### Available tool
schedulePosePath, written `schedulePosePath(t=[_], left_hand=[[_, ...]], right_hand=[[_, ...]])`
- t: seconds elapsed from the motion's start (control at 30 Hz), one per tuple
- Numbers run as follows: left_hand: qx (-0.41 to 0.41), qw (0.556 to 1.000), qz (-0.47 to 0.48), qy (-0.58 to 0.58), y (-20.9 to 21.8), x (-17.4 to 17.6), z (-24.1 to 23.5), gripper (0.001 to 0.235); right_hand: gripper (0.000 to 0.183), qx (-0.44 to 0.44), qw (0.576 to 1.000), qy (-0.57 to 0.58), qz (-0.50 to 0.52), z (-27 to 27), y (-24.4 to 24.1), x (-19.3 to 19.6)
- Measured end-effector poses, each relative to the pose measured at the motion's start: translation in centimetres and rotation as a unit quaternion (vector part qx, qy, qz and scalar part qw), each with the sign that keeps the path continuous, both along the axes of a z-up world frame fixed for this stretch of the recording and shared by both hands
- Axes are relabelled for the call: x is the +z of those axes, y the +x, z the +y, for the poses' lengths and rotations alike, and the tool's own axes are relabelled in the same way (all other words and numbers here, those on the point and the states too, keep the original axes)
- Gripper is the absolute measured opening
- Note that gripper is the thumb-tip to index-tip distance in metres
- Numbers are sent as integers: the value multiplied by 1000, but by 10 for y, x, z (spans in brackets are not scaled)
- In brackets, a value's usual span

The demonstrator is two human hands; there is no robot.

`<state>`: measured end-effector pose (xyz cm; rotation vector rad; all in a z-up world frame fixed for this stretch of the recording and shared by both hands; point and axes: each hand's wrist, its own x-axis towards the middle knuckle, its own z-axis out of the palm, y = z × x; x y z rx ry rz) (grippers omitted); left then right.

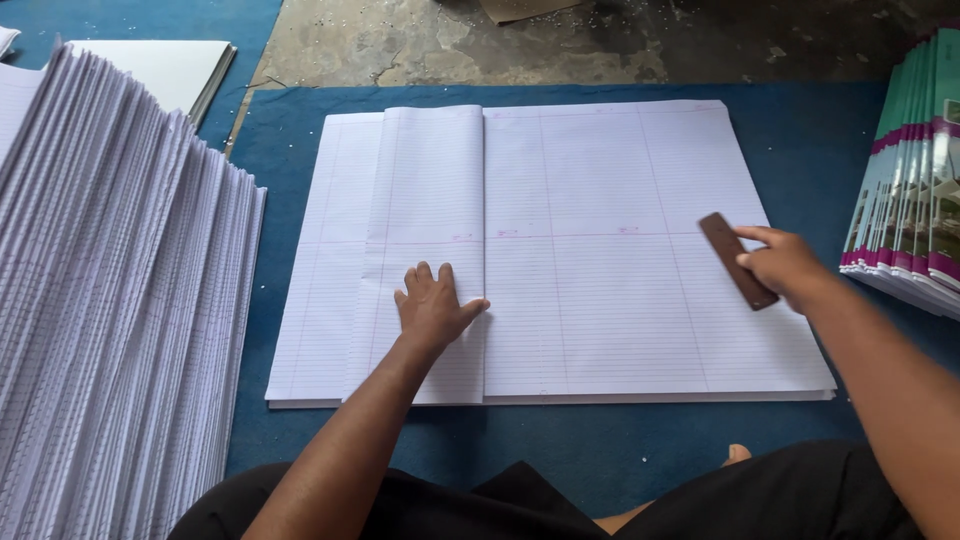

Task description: The person folds large sheets of lined paper in half using a wooden block to press the crease. They repeatedly fold, crease, and stack the folded sheets into a pile on the floor.

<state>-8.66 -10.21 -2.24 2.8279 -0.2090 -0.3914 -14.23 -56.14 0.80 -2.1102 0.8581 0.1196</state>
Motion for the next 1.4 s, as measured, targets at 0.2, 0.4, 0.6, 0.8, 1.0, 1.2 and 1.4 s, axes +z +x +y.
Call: schedulePosePath(t=[0.2,0.4,0.6,0.8,1.0,1.2,1.4], left_hand=[[6,999,33,13,0,0,-10,93],[4,999,50,21,-3,9,-17,97],[15,997,70,21,0,19,-23,94],[29,998,37,-34,7,14,-32,83],[19,997,-54,-57,17,-2,-27,61],[49,992,-3,-114,34,12,-14,45],[61,962,-13,-265,39,52,-15,43]], right_hand=[[52,-117,993,13,30,-59,-34,-23],[52,-159,986,-3,52,-105,-56,-67],[47,-175,976,-118,49,-139,-67,-104],[45,-103,954,-244,143,-150,-54,-101],[52,9,963,-259,66,-109,-21,-80],[47,111,949,-289,51,-25,5,-48],[48,195,958,-207,-33,76,23,-33]])
